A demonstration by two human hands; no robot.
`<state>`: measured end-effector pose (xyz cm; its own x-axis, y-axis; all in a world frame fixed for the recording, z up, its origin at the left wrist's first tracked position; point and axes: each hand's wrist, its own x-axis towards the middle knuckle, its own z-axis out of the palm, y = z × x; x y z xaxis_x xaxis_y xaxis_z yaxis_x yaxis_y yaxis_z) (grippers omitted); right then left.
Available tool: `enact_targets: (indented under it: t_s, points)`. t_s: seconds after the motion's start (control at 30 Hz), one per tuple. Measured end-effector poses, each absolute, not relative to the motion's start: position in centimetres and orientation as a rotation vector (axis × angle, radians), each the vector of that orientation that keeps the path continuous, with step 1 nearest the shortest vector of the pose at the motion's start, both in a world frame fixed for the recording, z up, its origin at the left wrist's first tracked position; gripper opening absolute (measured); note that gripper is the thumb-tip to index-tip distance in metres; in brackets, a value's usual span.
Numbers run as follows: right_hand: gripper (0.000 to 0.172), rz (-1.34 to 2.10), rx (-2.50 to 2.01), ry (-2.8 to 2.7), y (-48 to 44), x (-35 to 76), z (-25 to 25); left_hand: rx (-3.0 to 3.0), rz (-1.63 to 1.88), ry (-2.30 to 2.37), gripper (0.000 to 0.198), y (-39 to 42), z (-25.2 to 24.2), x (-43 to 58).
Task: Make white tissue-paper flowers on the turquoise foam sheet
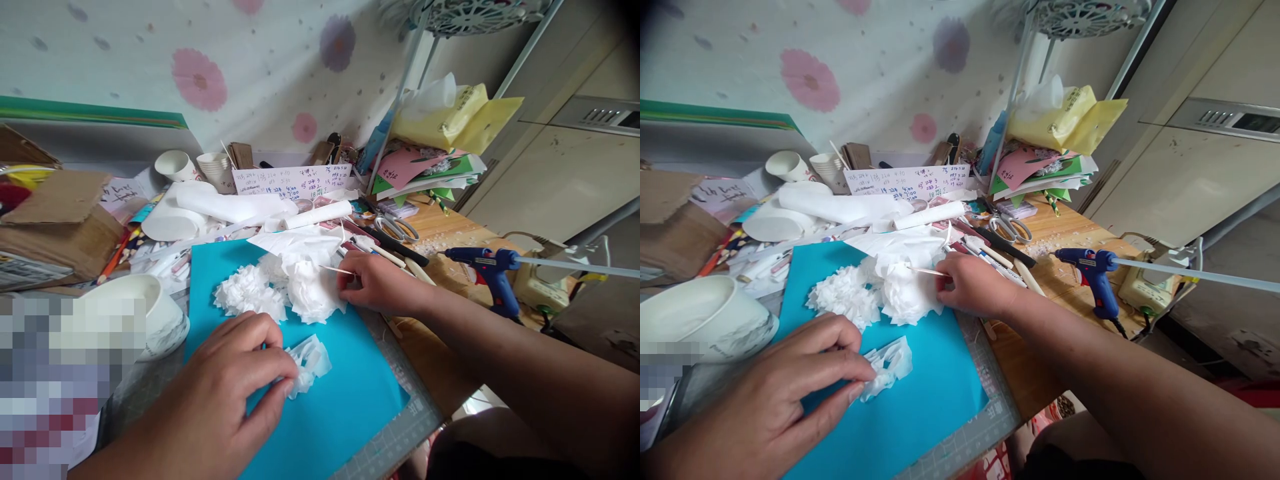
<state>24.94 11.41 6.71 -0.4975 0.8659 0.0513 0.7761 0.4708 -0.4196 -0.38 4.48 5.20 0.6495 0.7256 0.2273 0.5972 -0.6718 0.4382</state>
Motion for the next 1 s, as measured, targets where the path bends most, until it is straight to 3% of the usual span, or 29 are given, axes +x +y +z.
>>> enact_targets:
  t_s: [0.17,0.33,0.43,0.6,0.73,0.9,1.0]
  points:
    - [0.006,0.490,-1.436,-2.460,11.3,25.1,7.0,2.578,0.595,1.006,0.024,4.7,4.9,-0.6]
    - [0.032,0.535,-1.382,-2.551,11.4,25.0,7.1,2.568,0.557,1.017,0.023,4.8,5.2,-0.3]
    - [0.028,0.550,-1.388,-2.561,11.5,24.7,6.9,2.545,0.539,1.059,0.025,4.6,5.5,-0.2]
    - [0.004,0.542,-1.435,-2.484,11.4,25.1,7.2,2.528,0.560,1.036,0.025,4.6,5.5,-0.2]
    - [0.008,0.595,-1.411,-2.408,10.4,25.6,9.2,2.539,0.562,1.036,0.026,4.8,5.5,-0.3]
    - [0.013,1.041,-1.196,-2.303,8.3,24.0,11.0,2.553,0.552,1.008,0.025,4.9,5.8,-0.3]
    - [0.009,1.133,-1.205,-2.352,7.7,22.0,10.3,2.538,0.563,1.021,0.024,5.0,5.8,-0.3]
